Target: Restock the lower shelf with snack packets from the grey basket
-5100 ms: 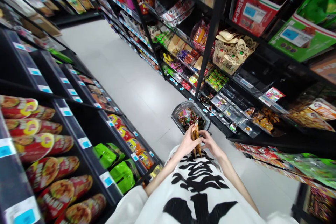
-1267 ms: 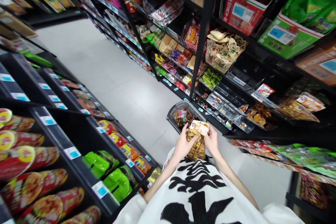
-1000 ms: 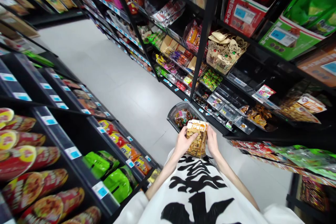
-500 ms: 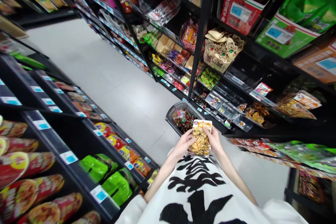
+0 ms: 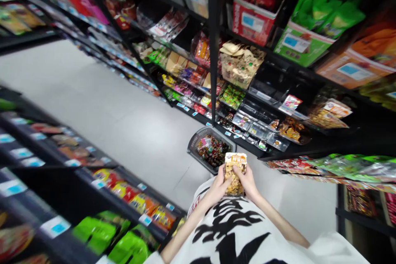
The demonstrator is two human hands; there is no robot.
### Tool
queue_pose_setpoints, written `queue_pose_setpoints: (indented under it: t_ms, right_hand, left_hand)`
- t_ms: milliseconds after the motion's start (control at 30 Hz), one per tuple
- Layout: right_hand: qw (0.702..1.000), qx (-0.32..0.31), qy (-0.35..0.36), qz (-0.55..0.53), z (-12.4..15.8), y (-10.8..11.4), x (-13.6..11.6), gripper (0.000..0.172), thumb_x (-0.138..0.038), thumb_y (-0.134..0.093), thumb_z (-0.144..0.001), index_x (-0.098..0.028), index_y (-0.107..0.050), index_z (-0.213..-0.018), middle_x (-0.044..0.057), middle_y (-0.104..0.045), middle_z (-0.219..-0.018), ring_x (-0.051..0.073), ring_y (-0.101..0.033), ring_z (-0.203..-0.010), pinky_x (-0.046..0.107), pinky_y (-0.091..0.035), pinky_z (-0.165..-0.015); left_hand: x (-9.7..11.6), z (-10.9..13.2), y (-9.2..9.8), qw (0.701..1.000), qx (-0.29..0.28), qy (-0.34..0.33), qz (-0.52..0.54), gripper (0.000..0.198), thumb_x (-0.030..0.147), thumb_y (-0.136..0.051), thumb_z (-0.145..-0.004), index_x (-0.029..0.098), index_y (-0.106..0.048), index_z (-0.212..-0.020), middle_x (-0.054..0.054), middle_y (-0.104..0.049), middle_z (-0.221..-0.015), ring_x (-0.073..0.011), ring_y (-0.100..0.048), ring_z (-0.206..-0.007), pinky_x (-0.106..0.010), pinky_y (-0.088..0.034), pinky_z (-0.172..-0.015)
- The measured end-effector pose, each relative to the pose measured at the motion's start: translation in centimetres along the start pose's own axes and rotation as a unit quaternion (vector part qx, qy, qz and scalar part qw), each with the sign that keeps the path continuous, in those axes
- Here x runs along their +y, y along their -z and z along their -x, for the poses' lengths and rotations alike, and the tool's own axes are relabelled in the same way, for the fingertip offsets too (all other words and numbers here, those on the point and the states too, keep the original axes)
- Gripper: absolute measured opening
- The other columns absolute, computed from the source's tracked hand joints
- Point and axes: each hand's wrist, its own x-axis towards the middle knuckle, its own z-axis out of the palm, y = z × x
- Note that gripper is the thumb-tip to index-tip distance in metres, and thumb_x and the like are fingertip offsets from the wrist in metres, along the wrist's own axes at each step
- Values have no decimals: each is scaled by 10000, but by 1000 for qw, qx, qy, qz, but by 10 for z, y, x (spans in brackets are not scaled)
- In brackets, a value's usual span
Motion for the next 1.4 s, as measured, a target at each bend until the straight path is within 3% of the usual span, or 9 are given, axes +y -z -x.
queue_pose_setpoints:
  t_ms: [267,467,600,700,867,1100,1200,1300,1400]
  right_hand:
    - [997,21,74,-20,0,11,-11,557,-503,-810,-730,-181,-637,-1150,95,-738,-1137,283,-685,-1056,443,-519,-975]
    - [987,-154,24,-44,0,71,-31,678,-443,-948,-502,-152,-739,-1077,73,-766,-1013,283,-711,-983,440,-522,-972]
    - [982,-184,7,-30,2,109,-38,731,-430,-969,-417,-156,-762,-1062,82,-768,-1022,286,-716,-972,455,-530,-979]
    - [981,-183,37,-49,-1,126,-41,740,-432,-962,-455,-150,-746,-1104,93,-763,-1044,283,-718,-988,473,-532,-989]
    - [987,-131,97,-18,-9,165,-52,607,-364,-935,-553,-121,-744,-1075,117,-765,-1051,283,-727,-968,464,-563,-942]
    - [982,11,165,90,-17,261,-92,346,-314,-840,-688,-172,-775,-997,72,-779,-1000,290,-729,-958,434,-585,-910]
    - [966,88,194,149,-19,306,-108,217,-323,-785,-740,-184,-793,-906,64,-783,-893,287,-742,-868,402,-609,-826]
    - [940,158,217,213,-17,345,-116,185,-324,-705,-810,-202,-798,-913,68,-782,-860,273,-746,-782,357,-610,-719]
    - [909,196,220,294,-11,376,-116,259,-245,-594,-847,-231,-791,-1014,75,-785,-982,273,-751,-888,364,-598,-789]
  left_hand:
    - [-25,-19,-21,998,49,-3,-46,850,642,-577,-831,179,-272,-1475,-210,-497,-1488,-344,-499,-1381,-492,-362,-1171]
    - [-14,-32,-32,995,0,-29,-100,847,628,-554,-861,187,-259,-1521,-173,-620,-1383,-310,-597,-1293,-391,-486,-1076]
    - [0,-42,-44,978,-44,-81,-188,722,513,-547,-892,199,-357,-1514,-134,-664,-1342,-298,-620,-1268,-378,-504,-1056]
    - [5,-53,-57,967,-68,-118,-215,670,463,-506,-914,145,-404,-1495,-165,-618,-1402,-283,-596,-1300,-359,-467,-1097]
    - [33,-79,-86,952,-139,-165,-215,591,430,-430,-957,124,-474,-1461,-157,-554,-1477,-249,-522,-1376,-355,-389,-1166]
    - [127,-120,-153,920,-210,-213,-254,436,423,-366,-1013,270,-626,-1329,-79,-588,-1415,-243,-538,-1326,-390,-401,-1159]
    - [154,-145,-189,903,-221,-246,-272,403,377,-353,-1029,268,-633,-1296,-84,-639,-1313,-234,-592,-1233,-393,-455,-1100]
    - [171,-173,-231,861,-250,-294,-331,384,298,-331,-1031,252,-645,-1247,-88,-677,-1194,-234,-630,-1117,-403,-503,-1020]
    - [187,-202,-276,803,-248,-365,-402,369,245,-356,-1015,227,-604,-1288,-98,-649,-1236,-250,-583,-1181,-420,-476,-1053]
